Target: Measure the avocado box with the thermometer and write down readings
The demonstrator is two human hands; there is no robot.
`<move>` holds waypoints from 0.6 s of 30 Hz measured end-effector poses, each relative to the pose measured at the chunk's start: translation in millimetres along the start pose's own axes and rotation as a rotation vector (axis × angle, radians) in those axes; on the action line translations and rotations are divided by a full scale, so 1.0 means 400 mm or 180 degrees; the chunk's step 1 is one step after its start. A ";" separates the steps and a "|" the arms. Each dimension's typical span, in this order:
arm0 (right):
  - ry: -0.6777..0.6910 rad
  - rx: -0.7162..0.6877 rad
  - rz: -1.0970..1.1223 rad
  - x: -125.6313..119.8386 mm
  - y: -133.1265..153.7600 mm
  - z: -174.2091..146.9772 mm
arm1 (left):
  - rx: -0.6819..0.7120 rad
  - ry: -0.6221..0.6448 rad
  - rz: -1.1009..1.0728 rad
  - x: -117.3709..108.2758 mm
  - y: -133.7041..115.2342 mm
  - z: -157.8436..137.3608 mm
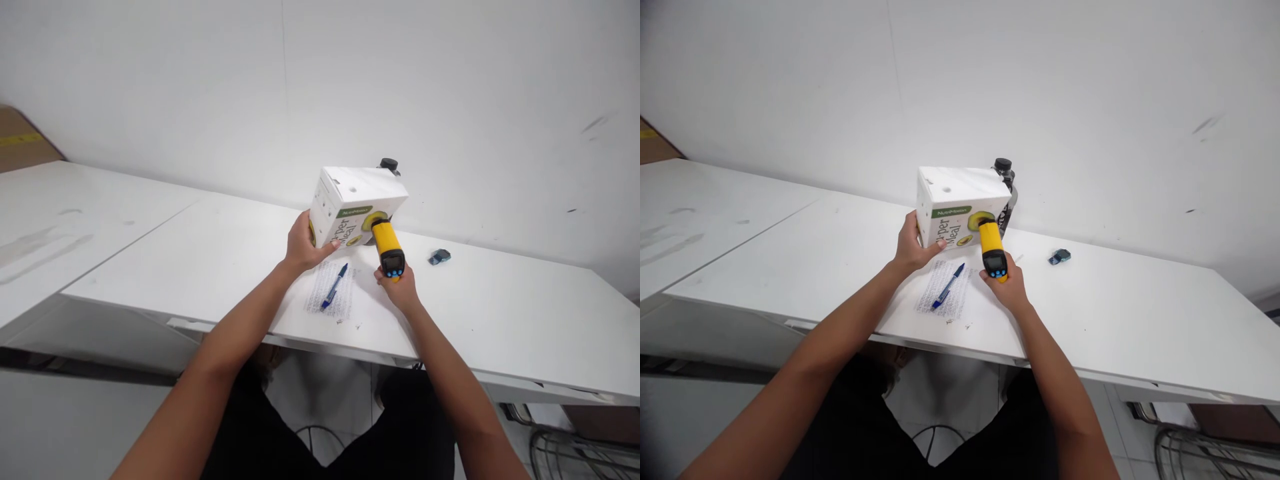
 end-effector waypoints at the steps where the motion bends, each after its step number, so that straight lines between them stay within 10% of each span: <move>1: -0.0112 0.0104 0.0111 0.004 -0.002 0.001 | -0.0053 -0.0065 -0.0027 -0.001 0.006 0.002; 18: -0.1010 0.0807 0.0403 -0.003 -0.003 0.026 | -0.1720 -0.0775 0.0624 -0.010 0.065 0.055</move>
Point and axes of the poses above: each hand's wrist, its own z-axis towards the middle knuckle, its own x-axis out of the palm, y = z × x, the point moved 2 cm from there along z, towards the middle knuckle, and after that the axes turned 15 degrees about -x, right-handed, at the moved point
